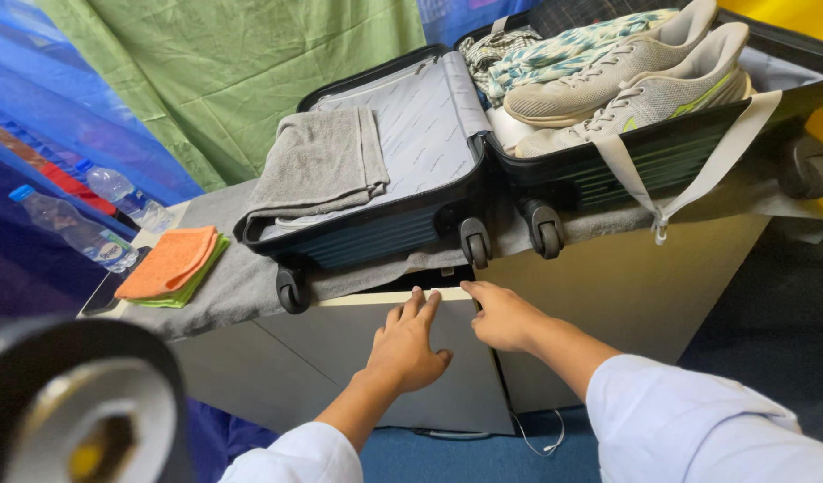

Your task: The person unpacks a suitcase resting on a cabinet, lifting out folded shirts, a red garment, a plaid shirt, and a pair of sneakers and placing them onto the cabinet shelves below. They also remove a keyboard from a shelf, unzip a compartment, and finish by folding a gray towel.

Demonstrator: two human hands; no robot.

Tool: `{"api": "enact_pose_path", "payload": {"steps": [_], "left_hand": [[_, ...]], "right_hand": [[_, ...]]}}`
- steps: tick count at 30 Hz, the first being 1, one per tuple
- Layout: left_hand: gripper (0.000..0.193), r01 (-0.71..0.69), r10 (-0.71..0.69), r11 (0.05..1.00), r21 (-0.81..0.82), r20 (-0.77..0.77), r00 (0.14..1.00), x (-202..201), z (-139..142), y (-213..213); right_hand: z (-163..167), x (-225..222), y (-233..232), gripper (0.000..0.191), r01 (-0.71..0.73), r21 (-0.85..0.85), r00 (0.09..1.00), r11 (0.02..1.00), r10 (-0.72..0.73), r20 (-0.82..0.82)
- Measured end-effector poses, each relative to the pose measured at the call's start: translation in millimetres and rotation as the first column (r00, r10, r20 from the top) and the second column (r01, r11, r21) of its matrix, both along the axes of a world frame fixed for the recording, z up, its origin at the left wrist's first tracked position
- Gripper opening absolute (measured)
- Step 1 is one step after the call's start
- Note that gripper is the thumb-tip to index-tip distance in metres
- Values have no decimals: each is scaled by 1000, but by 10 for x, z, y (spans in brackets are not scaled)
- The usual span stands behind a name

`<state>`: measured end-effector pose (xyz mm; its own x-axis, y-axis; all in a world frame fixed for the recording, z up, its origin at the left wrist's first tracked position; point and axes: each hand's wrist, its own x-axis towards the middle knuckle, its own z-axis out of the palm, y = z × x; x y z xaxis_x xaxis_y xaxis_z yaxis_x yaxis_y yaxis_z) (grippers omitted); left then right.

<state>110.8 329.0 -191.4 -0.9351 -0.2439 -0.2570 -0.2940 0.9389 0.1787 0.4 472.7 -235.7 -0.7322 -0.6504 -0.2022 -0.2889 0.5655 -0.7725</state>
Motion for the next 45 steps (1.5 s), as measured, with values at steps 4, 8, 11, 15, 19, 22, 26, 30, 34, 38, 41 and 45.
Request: {"api": "enact_pose_path", "payload": {"steps": [4,8,11,15,19,22,26,30,34,38,41,45], "left_hand": [[100,19,-17,999,-29,61,998,68,59,6],[99,3,1,999,-38,113,994,110,76,43],[97,-2,6,999,-41,88,996,199,48,90],[99,-35,36,999,-17,37,999,368,2,141],[98,-54,54,998,15,-8,998,549,-36,140],[97,-25,25,999,22,-28,999,656,-55,121],[96,24,-22,999,31,-69,997,841,-64,61],[96,35,-30,998,50,-100,995,1104,-91,46],[95,73,-62,996,59,-180,982,1462,-105,-9],[90,59,-39,994,95,-197,980,1791,-104,-64],[96,46,8,982,182,-283,959,2067,-124,-106],[94,7,70,974,225,-332,941,2404,-167,-167]], "right_hand": [[69,53,35,75,-34,38,999,999,35,-22],[68,118,69,76,-82,56,995,995,85,-51],[29,202,88,73,-100,40,990,994,103,-97],[-15,344,128,70,-95,14,991,995,96,-97],[-3,495,124,69,-88,-6,992,996,87,-95],[33,607,133,66,-48,-11,996,999,47,-79],[65,797,129,67,20,-16,999,1000,-21,-36],[60,1036,120,63,72,-52,997,996,-72,-6],[44,1358,55,52,128,-159,990,979,-117,80],[86,1767,20,41,155,-187,987,970,-144,71],[111,2130,-35,41,240,-168,954,956,-201,223],[70,2546,-153,44,183,-206,974,961,-150,169]]}}
